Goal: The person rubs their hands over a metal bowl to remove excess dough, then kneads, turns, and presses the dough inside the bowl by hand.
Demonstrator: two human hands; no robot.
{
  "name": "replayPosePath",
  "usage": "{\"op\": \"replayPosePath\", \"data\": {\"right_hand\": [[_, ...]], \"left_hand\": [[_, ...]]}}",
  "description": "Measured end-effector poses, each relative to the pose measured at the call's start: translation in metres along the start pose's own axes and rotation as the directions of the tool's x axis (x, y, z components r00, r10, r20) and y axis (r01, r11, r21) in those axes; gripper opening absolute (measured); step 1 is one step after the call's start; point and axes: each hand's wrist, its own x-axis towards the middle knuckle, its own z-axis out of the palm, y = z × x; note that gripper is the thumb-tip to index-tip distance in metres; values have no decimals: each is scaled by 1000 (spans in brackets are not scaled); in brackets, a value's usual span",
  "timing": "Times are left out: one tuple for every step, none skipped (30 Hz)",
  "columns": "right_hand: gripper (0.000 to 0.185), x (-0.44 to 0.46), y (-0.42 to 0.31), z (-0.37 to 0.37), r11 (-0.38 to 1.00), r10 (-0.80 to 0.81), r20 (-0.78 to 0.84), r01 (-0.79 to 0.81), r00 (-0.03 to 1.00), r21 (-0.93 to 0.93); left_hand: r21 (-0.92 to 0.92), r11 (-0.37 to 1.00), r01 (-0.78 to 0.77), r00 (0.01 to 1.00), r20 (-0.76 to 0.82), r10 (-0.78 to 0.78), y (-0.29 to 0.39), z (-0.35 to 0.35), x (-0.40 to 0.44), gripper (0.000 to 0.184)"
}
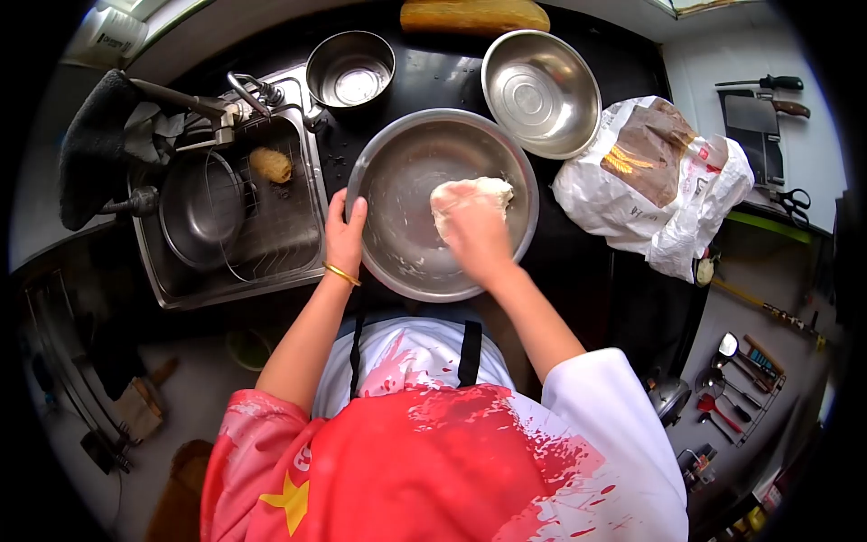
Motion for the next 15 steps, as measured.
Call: {"op": "replayPosePath", "data": {"right_hand": [[47, -3, 8, -6, 991, 103, -63, -108, 993, -78], [50, -6, 15, -10, 963, 205, -135, -224, 970, -148], [62, -7, 25, -7, 936, 332, -84, -339, 940, -93], [62, -7, 29, 1, 935, 333, -89, -341, 939, -99], [66, -6, 30, 10, 926, 339, -83, -347, 937, -146], [70, -3, 29, 20, 915, 346, -75, -354, 935, -193], [78, 1, 28, 26, 896, 382, -109, -397, 918, -200], [78, 4, 28, 28, 895, 381, -113, -397, 918, -204], [79, 7, 26, 28, 871, 451, -112, -464, 886, -164], [80, 10, 24, 29, 839, 520, -106, -530, 847, -122], [72, 12, 24, 32, 825, 539, -116, -551, 834, -125], [72, 16, 25, 32, 824, 541, -119, -554, 832, -124], [65, 20, 26, 32, 814, 568, -70, -572, 820, -102], [58, 25, 27, 32, 803, 591, -24, -591, 807, -80], [47, 28, 29, 36, 793, 606, -53, -608, 794, -46]], "left_hand": [[34, 998, 51, 999, 4, -52, -1, -6, 0, 28], [32, 998, 46, 999, 6, -46, -2, -9, 3, 28], [147, 989, -2, 1000, 8, 1, 4, -9, 4, 27], [258, 965, -51, 999, 15, 49, 8, -7, 6, 26], [278, 951, -134, 990, 1, 139, 10, -1, 13, 29], [273, 952, -135, 990, 1, 140, 14, 3, 22, 29], [314, 940, -134, 991, 39, 128, 17, 7, 30, 31], [355, 925, -137, 990, 76, 118, 20, 11, 38, 33], [483, 871, -87, 996, 10, 94, 18, 11, 44, 34], [482, 872, -89, 995, 11, 96, 15, 10, 43, 34], [385, 921, -67, 998, 4, 70, 13, 10, 42, 32], [284, 958, -41, 999, 2, 43, 14, 10, 39, 31], [286, 957, -44, 999, 8, 44, 13, 9, 36, 31], [262, 963, -60, 998, 6, 61, 10, 8, 35, 30], [236, 969, -77, 997, -1, 79, 11, 7, 36, 28]]}}
